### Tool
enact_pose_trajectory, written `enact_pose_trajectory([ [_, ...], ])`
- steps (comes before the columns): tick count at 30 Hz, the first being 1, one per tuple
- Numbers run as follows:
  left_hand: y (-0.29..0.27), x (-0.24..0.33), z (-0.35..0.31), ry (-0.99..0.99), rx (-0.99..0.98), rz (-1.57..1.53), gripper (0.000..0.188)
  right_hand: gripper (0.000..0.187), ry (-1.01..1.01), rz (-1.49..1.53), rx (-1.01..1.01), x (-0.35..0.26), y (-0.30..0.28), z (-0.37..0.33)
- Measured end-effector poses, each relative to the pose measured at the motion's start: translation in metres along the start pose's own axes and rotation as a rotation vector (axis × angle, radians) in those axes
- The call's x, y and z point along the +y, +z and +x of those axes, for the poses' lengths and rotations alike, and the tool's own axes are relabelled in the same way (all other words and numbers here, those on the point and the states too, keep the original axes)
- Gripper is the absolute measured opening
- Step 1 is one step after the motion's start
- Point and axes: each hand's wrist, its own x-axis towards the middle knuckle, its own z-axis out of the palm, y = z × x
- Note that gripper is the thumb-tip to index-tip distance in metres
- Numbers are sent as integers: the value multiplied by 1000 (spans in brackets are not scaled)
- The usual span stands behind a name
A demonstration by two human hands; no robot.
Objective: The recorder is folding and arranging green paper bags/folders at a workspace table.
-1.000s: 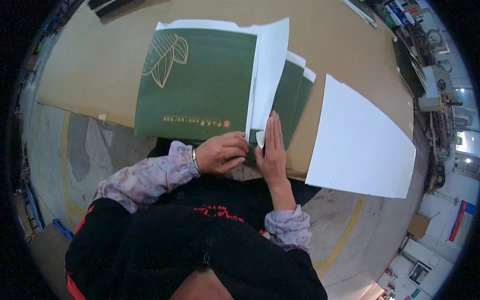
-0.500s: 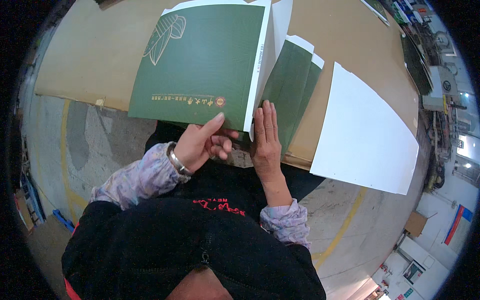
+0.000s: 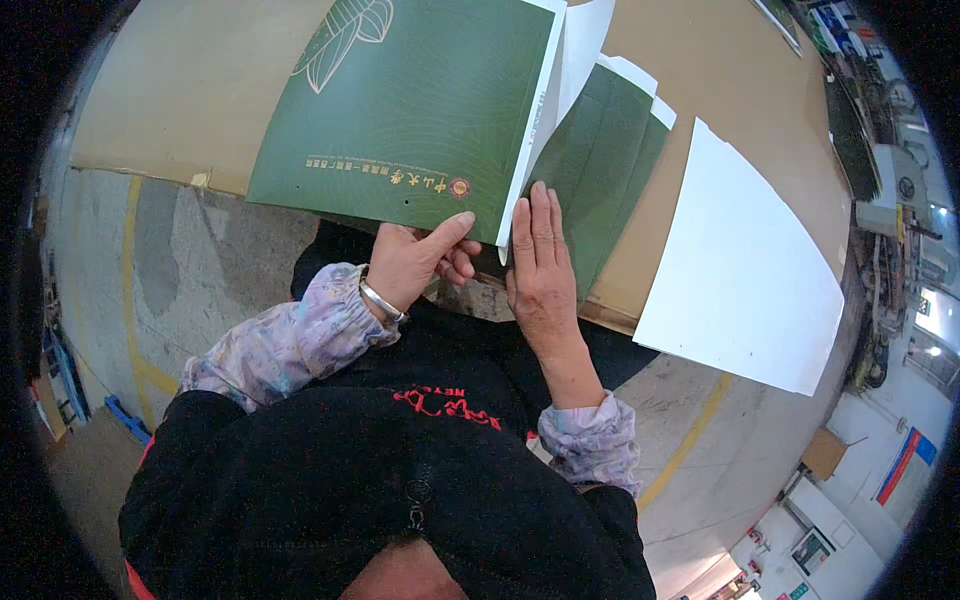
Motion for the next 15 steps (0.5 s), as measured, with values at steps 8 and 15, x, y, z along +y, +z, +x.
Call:
enact_pose_trajectory([
  [8,-10,-3,1,-208,26,-2,24,87,7,85,-131,-4,-5,0],
  [15,-9,-5,0,-282,25,3,18,85,45,-26,-120,-7,3,3],
])
